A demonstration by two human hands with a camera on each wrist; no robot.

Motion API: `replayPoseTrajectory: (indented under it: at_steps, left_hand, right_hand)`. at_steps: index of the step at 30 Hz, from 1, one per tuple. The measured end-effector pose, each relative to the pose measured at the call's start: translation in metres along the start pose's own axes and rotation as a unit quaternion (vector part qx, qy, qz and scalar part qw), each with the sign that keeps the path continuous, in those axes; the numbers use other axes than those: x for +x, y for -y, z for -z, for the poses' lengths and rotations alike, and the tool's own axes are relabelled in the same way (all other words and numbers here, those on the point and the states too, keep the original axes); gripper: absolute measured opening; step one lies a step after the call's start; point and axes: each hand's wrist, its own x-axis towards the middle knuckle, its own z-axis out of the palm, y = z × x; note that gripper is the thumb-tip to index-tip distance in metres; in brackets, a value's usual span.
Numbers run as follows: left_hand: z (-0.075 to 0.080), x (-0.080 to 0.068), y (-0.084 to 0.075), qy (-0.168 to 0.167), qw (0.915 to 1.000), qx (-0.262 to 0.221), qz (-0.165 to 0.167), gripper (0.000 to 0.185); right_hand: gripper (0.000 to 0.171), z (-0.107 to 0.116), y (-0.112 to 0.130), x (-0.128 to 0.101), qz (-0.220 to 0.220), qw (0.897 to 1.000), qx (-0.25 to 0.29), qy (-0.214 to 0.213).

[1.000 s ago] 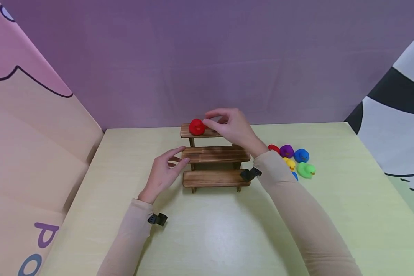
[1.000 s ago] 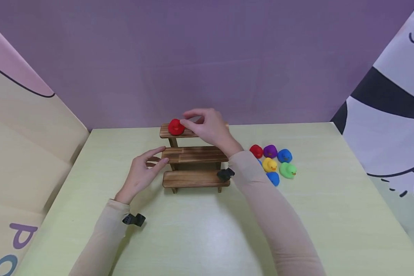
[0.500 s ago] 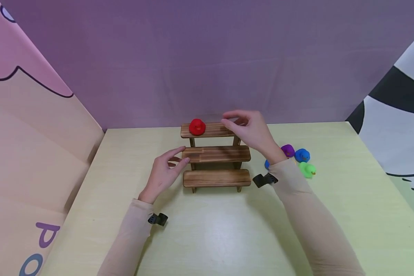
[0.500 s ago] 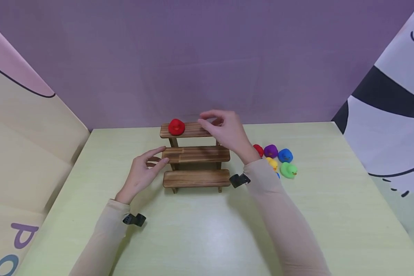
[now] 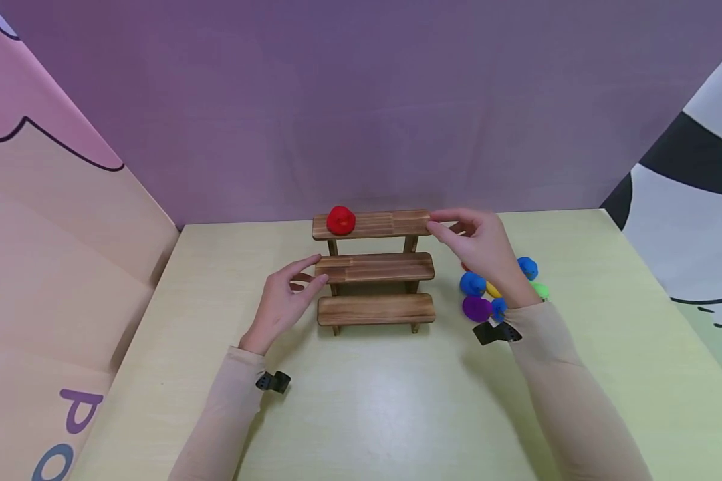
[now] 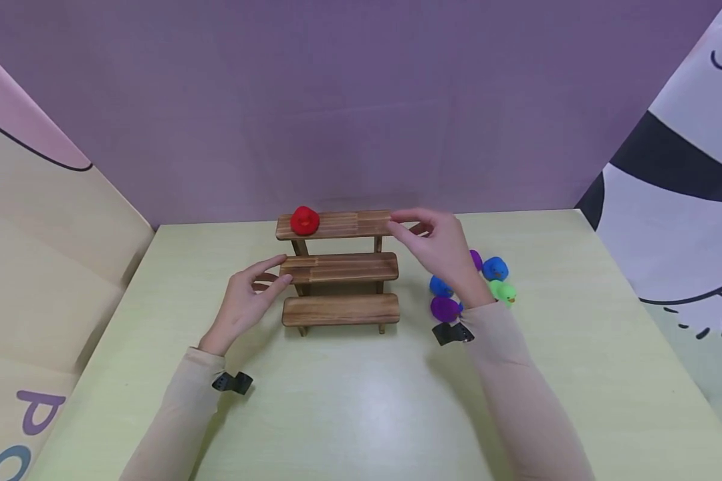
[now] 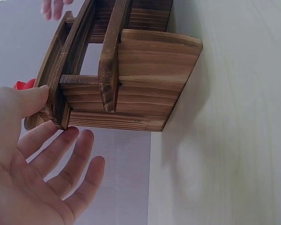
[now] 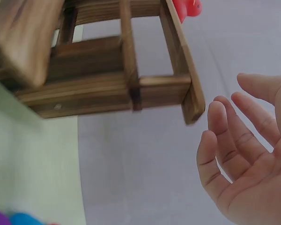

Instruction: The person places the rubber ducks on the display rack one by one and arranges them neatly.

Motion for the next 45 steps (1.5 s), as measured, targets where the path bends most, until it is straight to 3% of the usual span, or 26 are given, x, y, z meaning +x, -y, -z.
replayPoseTrajectory:
  at_steps: [8,34,45]
  left_hand:
    - [-0.002,0.000,0.002,0.002,1.0000,-0.004,-0.002,0.049]
    - [-0.002,0.001,0.001,0.002,1.0000,-0.006,-0.008,0.048]
    - [-0.002,0.000,0.001,0.004,1.0000,0.004,-0.003,0.049]
  right_hand:
    - [0.041,0.014,-0.029,-0.019,-0.009,0.999,-0.035,-0.008]
    - [0.041,0.058,-0.110,-0.069,-0.050,0.997,-0.055,-0.025]
    - [0.054,0.083,-0.136,-0.083,-0.116,0.990,-0.071,-0.042]
